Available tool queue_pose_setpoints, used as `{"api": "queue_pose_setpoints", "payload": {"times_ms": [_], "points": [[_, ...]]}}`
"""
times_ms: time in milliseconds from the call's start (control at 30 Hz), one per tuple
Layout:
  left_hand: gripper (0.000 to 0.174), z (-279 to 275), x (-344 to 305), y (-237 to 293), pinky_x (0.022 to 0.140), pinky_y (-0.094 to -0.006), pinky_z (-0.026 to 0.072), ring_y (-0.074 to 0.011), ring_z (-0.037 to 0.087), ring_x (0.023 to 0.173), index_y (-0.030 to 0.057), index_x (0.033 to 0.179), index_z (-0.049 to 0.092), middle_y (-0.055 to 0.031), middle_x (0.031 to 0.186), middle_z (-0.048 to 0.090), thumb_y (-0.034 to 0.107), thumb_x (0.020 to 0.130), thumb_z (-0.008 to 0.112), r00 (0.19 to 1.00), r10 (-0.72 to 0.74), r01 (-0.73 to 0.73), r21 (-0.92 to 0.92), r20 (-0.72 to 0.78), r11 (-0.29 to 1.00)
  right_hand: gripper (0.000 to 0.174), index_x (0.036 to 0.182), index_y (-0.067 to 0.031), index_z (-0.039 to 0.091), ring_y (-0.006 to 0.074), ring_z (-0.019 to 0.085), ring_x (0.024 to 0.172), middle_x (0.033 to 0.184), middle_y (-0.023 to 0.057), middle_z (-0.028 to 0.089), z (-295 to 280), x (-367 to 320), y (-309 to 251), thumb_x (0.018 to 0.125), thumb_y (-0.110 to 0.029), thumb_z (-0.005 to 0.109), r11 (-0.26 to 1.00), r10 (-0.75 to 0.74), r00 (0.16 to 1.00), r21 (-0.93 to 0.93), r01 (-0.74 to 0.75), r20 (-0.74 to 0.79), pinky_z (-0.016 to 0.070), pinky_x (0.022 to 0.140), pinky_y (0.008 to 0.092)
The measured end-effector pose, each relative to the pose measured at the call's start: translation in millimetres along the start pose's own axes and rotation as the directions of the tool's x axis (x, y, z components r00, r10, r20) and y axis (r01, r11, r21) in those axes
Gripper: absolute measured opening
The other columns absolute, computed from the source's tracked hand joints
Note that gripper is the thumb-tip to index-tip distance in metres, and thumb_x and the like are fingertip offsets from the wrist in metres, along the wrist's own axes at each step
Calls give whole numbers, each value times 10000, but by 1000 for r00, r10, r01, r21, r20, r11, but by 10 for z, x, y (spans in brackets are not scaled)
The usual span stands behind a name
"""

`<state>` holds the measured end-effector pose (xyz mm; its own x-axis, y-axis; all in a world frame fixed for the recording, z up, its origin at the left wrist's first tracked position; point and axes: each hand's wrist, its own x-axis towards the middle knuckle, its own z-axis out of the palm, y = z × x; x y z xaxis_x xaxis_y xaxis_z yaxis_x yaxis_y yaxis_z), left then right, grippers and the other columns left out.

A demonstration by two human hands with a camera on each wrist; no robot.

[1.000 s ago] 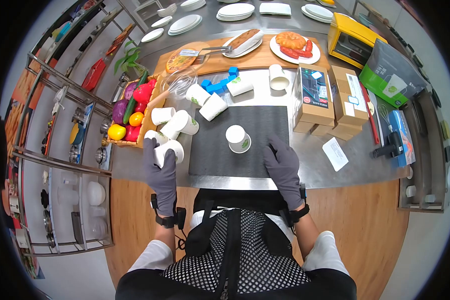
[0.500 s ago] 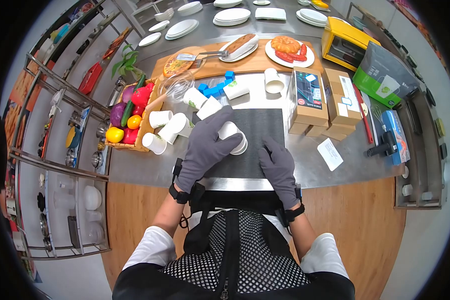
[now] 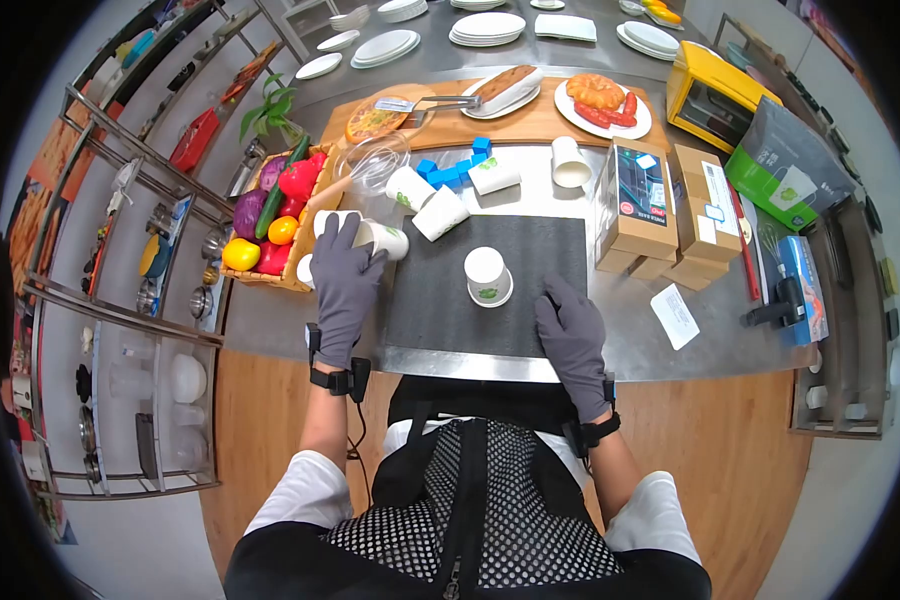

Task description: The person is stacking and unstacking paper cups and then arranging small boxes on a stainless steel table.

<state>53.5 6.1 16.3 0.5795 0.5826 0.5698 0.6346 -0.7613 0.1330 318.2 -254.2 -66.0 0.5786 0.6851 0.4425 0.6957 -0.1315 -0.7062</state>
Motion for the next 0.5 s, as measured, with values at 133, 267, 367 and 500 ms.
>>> {"api": "queue_pose_setpoints", "payload": {"times_ms": [133, 267, 367, 500], "points": [[251, -251, 65, 273, 1196, -510, 509, -483, 620, 1484, -30, 939, 814, -223, 1472, 779, 203, 1032, 806, 998, -48, 59, -291, 44, 955, 361, 1374, -63, 782, 414, 774, 1025, 1150, 186, 823, -63, 32, -79, 1051, -224, 760, 995, 96, 992, -33, -94, 85, 605, 914, 492], [310, -279, -139, 514, 1118, -436, 566, -389, 716, 1362, -45, 946, 773, -163, 1365, 829, 241, 1065, 784, 936, -31, 245, -585, 352, 773, 362, 1376, -63, 784, 411, 774, 1018, 1140, 184, 821, 6, 7, -1, 1050, -220, 761, 999, 39, 998, -16, -38, 42, 603, 910, 490], [279, -74, -328, 462, 1109, -464, 568, -405, 716, 1325, -17, 1117, 795, -177, 1362, 813, 252, 1040, 795, 900, -65, 313, -535, 431, 785, 364, 1375, -60, 784, 411, 776, 1032, 1146, 184, 821, -13, 3, -27, 1047, -219, 766, 1000, 26, 999, 16, -27, 39, 605, 911, 491], [550, -155, -263, 614, 1114, -520, 555, -420, 684, 1345, 43, 1426, 734, -210, 1461, 730, 285, 948, 859, 987, -37, 88, -335, 154, 938, 364, 1371, -57, 783, 415, 777, 1037, 1151, 186, 822, 2, -33, 21, 1042, -213, 773, 1000, 23, 999, 4, -23, 29, 608, 909, 493]]}}
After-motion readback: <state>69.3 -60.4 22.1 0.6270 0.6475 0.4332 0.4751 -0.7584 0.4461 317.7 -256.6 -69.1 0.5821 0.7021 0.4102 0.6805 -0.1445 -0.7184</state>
